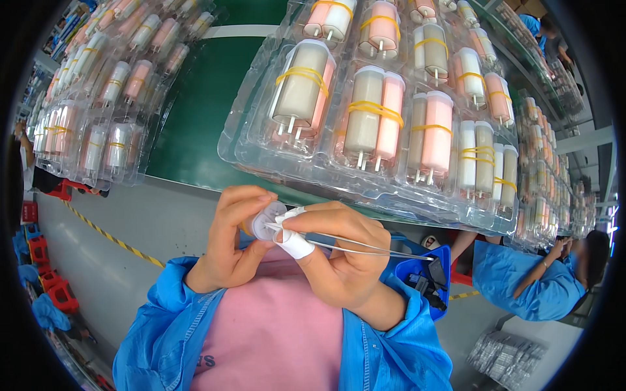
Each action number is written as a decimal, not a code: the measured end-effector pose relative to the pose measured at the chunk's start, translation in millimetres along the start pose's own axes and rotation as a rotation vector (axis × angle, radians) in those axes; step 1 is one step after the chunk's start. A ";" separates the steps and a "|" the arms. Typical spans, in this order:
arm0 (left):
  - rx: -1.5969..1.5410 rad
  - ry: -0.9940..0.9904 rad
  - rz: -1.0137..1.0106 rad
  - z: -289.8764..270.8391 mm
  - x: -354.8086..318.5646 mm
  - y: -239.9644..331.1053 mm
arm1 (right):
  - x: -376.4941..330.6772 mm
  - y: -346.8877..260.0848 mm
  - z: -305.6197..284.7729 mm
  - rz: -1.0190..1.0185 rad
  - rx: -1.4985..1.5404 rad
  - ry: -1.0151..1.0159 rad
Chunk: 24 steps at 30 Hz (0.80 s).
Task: The person is assembling electronic components using tweezers and manual dexterity at a production workstation.
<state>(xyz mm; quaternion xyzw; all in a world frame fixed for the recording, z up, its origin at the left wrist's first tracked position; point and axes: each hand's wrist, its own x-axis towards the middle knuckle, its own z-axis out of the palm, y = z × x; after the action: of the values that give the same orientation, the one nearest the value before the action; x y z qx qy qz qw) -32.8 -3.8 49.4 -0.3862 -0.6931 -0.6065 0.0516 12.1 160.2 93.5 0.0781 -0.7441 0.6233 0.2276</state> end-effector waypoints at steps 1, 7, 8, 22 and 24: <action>0.001 0.001 -0.005 0.3 -0.2 -0.1 | 0.1 0.2 -0.3 0.001 -0.004 -0.002; 0.017 0.004 0.029 1.2 0.4 -0.6 | -1.9 2.3 -1.6 0.001 0.033 0.012; 0.016 0.006 0.027 1.4 0.2 -0.8 | -1.9 2.2 -1.2 0.002 0.030 0.013; 0.030 0.012 -0.004 -1.2 1.1 -0.2 | 0.3 5.6 0.5 -0.054 -0.009 0.011; 0.022 0.016 -0.003 -1.0 1.0 -0.2 | 0.3 4.6 0.8 -0.053 -0.007 0.015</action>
<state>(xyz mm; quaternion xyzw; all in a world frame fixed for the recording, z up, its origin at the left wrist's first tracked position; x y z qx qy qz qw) -34.1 -4.2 50.0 -0.3798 -0.6999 -0.6020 0.0601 9.8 160.5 89.5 0.0923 -0.7424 0.6148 0.2497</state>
